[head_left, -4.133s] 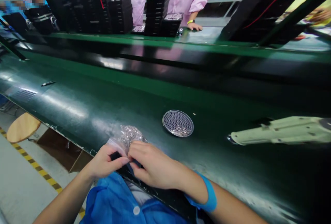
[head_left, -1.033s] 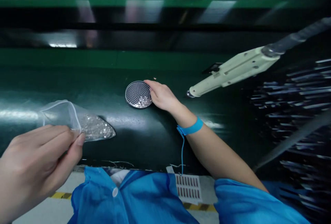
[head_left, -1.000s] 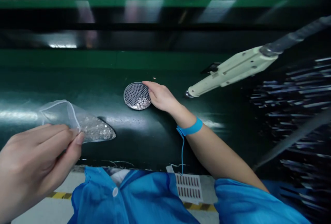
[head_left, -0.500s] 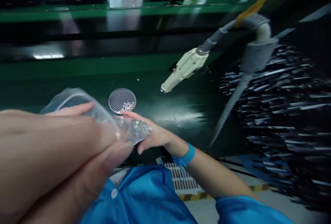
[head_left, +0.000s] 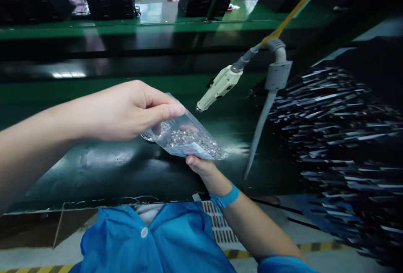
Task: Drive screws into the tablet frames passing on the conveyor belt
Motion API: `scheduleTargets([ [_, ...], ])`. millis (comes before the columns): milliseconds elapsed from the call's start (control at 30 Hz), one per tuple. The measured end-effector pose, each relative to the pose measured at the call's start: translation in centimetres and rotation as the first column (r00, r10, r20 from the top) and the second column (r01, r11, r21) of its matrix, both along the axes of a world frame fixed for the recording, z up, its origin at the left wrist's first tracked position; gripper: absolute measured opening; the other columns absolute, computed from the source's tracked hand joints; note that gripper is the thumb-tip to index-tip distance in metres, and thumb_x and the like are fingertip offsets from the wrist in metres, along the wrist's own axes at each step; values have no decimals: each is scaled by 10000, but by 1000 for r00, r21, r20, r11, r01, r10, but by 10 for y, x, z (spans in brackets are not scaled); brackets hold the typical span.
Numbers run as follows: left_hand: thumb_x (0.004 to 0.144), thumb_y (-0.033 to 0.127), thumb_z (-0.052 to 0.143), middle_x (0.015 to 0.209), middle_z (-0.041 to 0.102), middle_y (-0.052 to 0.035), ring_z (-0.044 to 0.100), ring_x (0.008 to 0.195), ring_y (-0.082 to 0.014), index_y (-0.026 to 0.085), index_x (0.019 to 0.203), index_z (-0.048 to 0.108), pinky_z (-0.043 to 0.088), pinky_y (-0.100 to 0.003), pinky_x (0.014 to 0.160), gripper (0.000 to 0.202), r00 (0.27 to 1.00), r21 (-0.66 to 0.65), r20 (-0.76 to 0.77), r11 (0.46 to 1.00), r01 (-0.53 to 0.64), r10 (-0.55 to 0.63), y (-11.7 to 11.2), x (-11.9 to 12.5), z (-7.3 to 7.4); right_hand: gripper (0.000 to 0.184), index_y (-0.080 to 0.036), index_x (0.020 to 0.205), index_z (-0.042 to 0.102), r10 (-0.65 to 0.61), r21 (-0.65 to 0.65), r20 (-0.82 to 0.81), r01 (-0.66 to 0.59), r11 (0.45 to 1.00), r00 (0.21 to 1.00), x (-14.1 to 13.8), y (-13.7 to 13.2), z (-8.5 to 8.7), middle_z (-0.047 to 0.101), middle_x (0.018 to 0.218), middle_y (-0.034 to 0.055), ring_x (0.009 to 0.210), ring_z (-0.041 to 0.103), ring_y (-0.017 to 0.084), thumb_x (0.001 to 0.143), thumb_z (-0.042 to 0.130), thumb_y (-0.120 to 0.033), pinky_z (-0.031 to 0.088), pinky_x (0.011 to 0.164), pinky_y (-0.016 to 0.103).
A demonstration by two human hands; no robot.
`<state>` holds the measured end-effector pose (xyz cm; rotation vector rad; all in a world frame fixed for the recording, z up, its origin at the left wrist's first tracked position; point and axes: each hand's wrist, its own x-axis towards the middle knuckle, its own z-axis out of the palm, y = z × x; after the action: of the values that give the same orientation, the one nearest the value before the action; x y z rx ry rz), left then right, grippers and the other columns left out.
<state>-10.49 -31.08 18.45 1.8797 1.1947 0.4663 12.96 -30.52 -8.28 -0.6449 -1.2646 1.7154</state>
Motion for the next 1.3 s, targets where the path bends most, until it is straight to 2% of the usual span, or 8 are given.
scheduleTargets([
  [200,951,508,548,876,747,-15,713,836,-199,221,959,763,536,-260,712,358,995,-119,-46,988,-95,90,18,-5,-35,667,-356,1243,651,-132,60,52,129,990,990,25,6,10,727,1192,3,1172,677,286,642,929,-440,536,1082,483],
  [333,956,501,539,876,749,-29,723,786,-186,216,944,717,537,-263,692,336,985,-214,9,962,-168,174,26,-2,-53,668,-333,1259,643,-179,84,134,169,982,975,35,13,15,715,1199,19,1112,690,274,658,919,-433,564,1035,456],
  [500,945,523,559,867,758,-46,723,822,-190,200,841,689,544,-279,740,363,988,-213,29,967,-143,153,31,-9,-72,522,-282,1132,703,-261,154,298,224,962,918,42,21,24,727,1130,30,1045,696,261,676,904,-440,578,1003,447],
  [600,933,558,566,917,762,-57,718,870,-204,197,829,701,553,-288,745,398,989,-254,19,957,-137,147,31,-17,-80,422,-268,1066,725,-295,187,361,241,952,885,41,20,34,731,1041,17,977,701,234,702,890,-405,594,943,405],
  [733,918,604,575,1004,758,-80,713,947,-227,192,914,716,581,-314,752,435,980,-365,52,917,-161,193,28,-23,-89,343,-253,981,746,-344,245,406,262,933,846,37,18,47,740,986,12,931,709,225,697,890,-380,595,899,386],
  [833,911,603,592,1017,757,-86,713,961,-232,191,937,720,592,-325,764,433,971,-393,73,901,-182,228,27,-22,-94,304,-249,937,761,-365,292,432,255,922,825,36,19,53,756,948,14,902,718,225,689,891,-367,599,862,372],
  [1133,923,516,604,907,753,-62,712,926,-221,200,820,698,576,-291,724,345,956,-366,135,909,-197,261,32,-11,-105,320,-239,848,766,-490,335,470,365,869,734,48,24,48,765,878,14,802,724,224,631,916,-419,615,728,349],
  [1300,941,489,580,909,747,-61,702,919,-203,197,814,678,571,-289,735,333,952,-373,163,910,-182,258,31,-11,-110,340,-233,823,771,-503,289,454,413,864,736,48,24,50,741,825,3,713,695,188,595,940,-420,597,628,309],
])
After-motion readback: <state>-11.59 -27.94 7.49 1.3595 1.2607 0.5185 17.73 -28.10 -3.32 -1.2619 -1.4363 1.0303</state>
